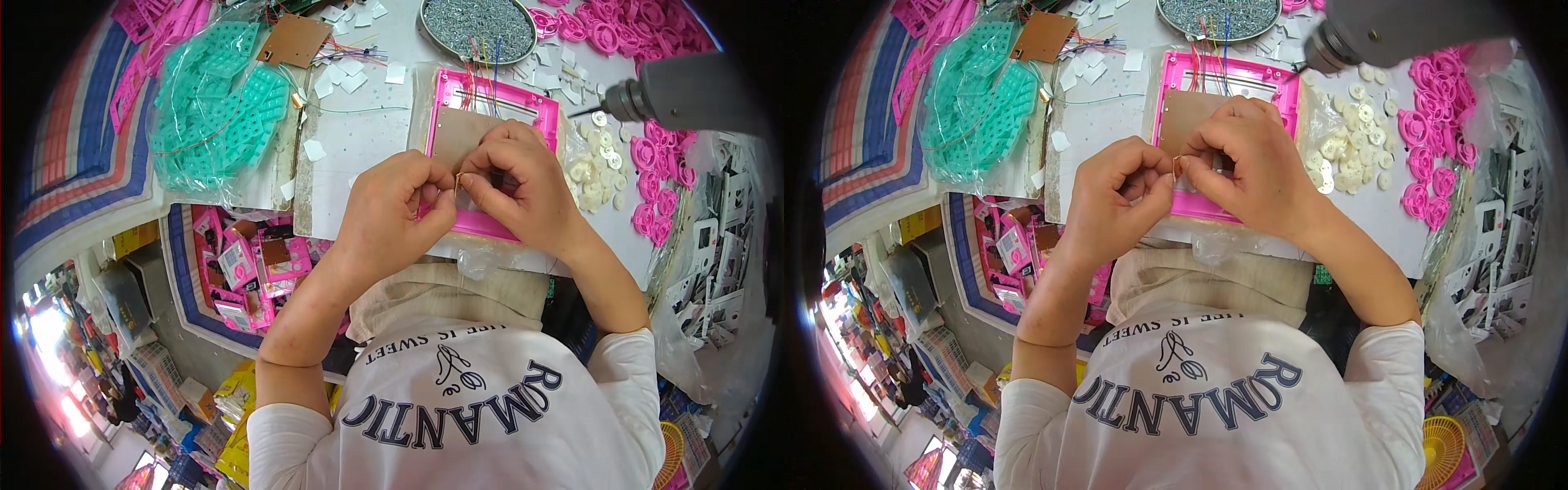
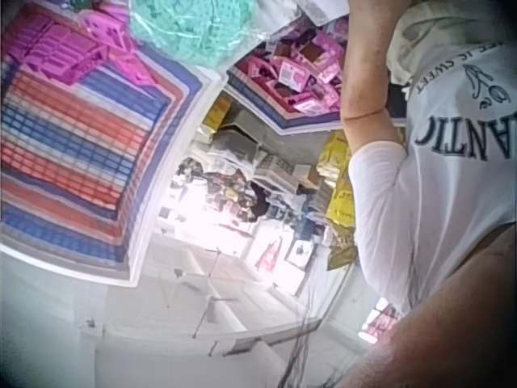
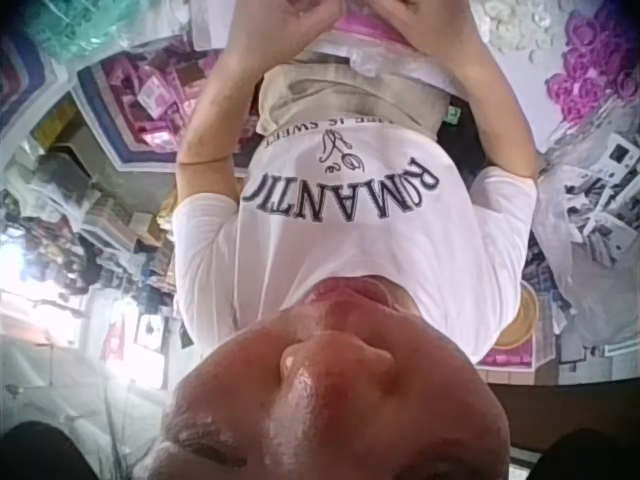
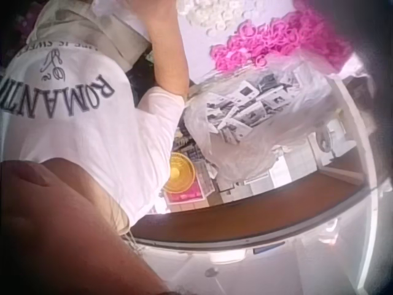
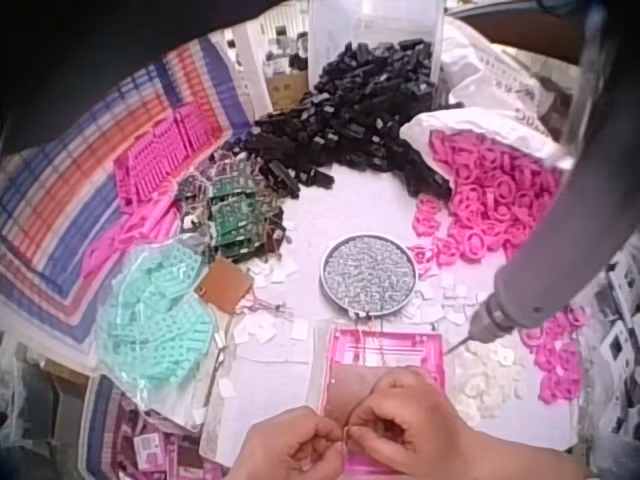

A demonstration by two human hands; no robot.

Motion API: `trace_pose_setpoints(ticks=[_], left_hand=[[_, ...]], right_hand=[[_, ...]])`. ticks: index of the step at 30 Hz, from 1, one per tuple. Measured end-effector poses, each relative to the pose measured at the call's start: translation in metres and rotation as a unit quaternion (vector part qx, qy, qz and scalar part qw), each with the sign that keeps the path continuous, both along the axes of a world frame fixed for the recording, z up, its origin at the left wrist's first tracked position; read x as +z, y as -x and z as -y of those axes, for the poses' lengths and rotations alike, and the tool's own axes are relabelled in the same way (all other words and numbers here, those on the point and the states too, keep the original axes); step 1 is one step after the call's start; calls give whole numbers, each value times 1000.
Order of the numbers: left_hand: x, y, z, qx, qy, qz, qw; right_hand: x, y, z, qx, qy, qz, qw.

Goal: Assembling components of a DIY toy kit, including plastic flowers, circuit boards, and wires, onto a pink plastic frame using a glue gun.

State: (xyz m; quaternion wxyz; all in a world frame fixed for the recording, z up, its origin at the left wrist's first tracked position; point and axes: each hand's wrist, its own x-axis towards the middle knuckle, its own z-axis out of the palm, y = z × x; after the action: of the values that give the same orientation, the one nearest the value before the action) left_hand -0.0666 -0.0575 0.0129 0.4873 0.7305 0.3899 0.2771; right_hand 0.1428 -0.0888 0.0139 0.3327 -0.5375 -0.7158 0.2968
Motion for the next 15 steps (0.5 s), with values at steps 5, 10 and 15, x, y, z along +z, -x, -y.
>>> trace_pose_setpoints(ticks=[5, 10, 15], left_hand=[[1, 1, -1, -3, -4, 3, 1000], [0, 1, 0, -1, 11, 6, 1000], [3, 2, -1, -5, 9, -13, 1000]], right_hand=[[-1, 1, 1, -10, -12, -9, 1000], [-2, 0, 0, -4, -15, -6, 1000], [-1, -1, -1, 3, -15, -10, 1000]])
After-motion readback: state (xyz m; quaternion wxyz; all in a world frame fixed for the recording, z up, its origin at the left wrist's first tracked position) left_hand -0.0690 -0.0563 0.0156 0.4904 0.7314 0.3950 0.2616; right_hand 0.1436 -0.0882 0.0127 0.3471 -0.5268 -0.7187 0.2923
